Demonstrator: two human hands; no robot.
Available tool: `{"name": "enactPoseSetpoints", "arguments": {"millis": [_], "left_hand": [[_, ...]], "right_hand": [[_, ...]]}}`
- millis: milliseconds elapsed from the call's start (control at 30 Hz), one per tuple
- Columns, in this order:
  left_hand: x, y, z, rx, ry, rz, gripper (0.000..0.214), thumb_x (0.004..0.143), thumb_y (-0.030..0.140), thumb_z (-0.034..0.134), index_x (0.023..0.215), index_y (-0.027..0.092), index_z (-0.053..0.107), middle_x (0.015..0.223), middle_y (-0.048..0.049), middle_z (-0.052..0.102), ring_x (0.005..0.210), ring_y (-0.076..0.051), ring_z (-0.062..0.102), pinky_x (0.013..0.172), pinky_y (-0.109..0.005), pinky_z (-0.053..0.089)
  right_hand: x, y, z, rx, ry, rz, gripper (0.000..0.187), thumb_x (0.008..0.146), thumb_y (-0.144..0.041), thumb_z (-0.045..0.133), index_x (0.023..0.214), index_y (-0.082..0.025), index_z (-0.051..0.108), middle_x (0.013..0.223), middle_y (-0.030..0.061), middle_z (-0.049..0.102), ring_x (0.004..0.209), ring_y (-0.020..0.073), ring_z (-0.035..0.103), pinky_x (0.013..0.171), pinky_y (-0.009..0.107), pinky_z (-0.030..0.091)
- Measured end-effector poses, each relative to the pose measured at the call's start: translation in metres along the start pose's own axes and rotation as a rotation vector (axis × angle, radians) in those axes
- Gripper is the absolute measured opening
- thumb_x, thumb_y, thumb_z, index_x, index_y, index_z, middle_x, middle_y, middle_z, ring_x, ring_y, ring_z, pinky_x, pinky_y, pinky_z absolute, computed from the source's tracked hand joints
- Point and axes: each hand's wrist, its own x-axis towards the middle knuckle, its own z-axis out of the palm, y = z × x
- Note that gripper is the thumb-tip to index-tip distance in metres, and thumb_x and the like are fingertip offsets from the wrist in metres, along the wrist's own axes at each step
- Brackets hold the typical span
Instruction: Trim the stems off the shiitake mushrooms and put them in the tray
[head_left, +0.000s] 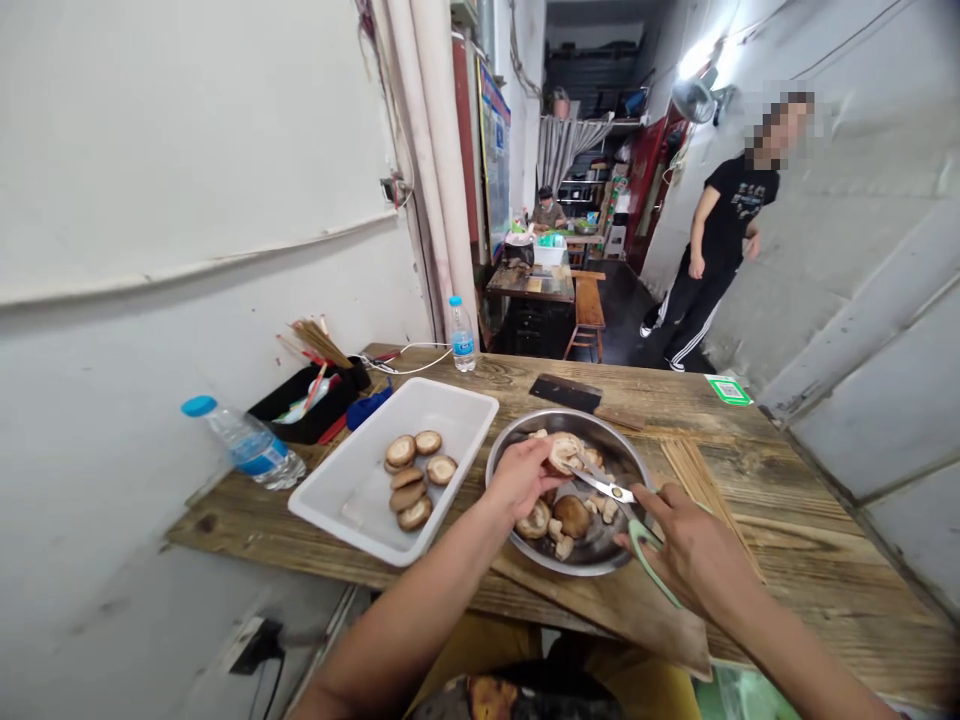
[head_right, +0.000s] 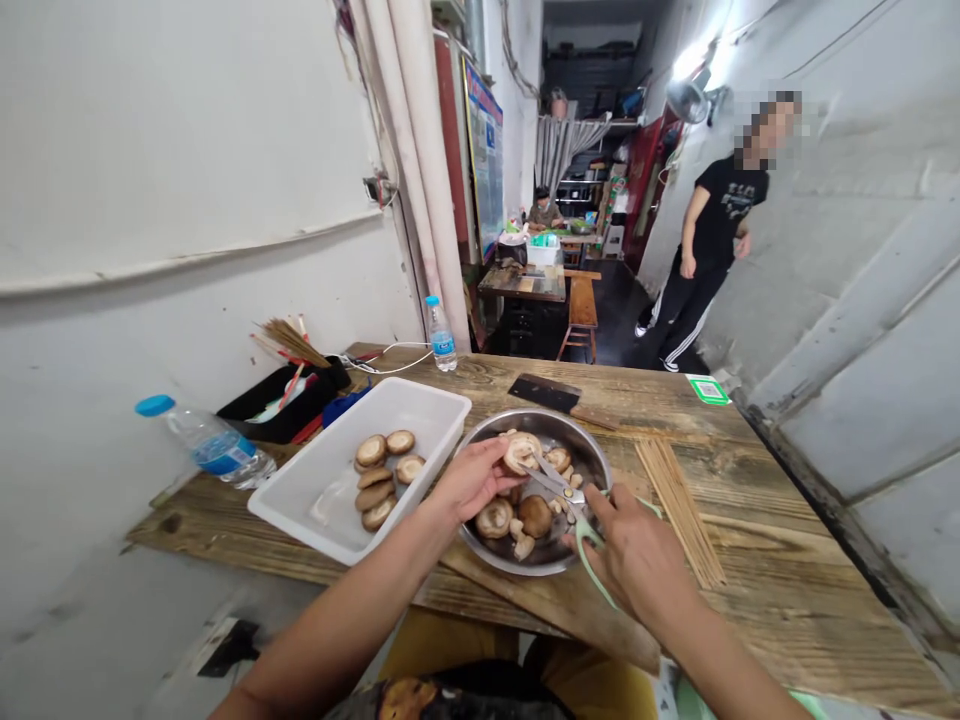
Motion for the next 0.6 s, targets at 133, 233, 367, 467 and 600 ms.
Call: {"name": "enactPoseSetpoints", "arguments": {"millis": [133,233,367,467,600], "left_hand": [[-0.002,-0.003,0.003,-0.011,0.028,0.087,0.015,0.085,0.017,0.049,0.086,0.010,0.062,0.075,-0.0080,0.066,0.066,-0.014,0.063,0.075,-0.039,0.053],[-0.003,-0.007,0.005,-0.063,0.065,0.126,0.015,0.086,0.017,0.048,0.087,0.009,0.061,0.076,-0.0083,0.067,0.066,-0.015,0.063,0.076,-0.040,0.053],[-0.004,-0.011,0.003,-0.054,0.055,0.094,0.016,0.085,0.018,0.049,0.085,0.009,0.062,0.075,-0.0094,0.066,0.065,-0.015,0.063,0.075,-0.040,0.053],[-0.005,-0.014,0.003,-0.038,0.058,0.060,0.016,0.086,0.017,0.048,0.084,0.009,0.062,0.074,-0.0088,0.066,0.066,-0.016,0.063,0.075,-0.041,0.053],[-0.005,-0.018,0.004,-0.060,0.067,0.015,0.013,0.085,0.015,0.049,0.083,0.010,0.061,0.074,-0.0077,0.066,0.067,-0.015,0.063,0.076,-0.041,0.053]], "right_hand": [[0.009,0.001,-0.006,-0.037,-0.071,-0.016,0.049,0.085,-0.050,0.047,0.120,-0.016,0.054,0.089,0.0078,0.056,0.060,0.0172,0.060,0.053,0.028,0.042],[0.013,0.001,-0.006,-0.035,-0.083,-0.042,0.051,0.085,-0.051,0.046,0.120,-0.014,0.053,0.087,0.0075,0.056,0.057,0.0160,0.060,0.051,0.026,0.040],[0.014,0.004,-0.005,-0.054,-0.134,-0.098,0.048,0.086,-0.052,0.042,0.116,-0.016,0.053,0.086,0.0072,0.058,0.058,0.0169,0.061,0.050,0.026,0.035],[0.015,0.006,-0.008,-0.140,-0.183,-0.129,0.042,0.088,-0.049,0.040,0.108,-0.015,0.056,0.080,0.0080,0.059,0.055,0.0186,0.060,0.045,0.027,0.028],[0.017,0.010,-0.008,-0.209,-0.213,-0.181,0.028,0.090,-0.034,0.040,0.092,-0.014,0.058,0.068,0.0069,0.060,0.050,0.0165,0.058,0.043,0.027,0.020]]}}
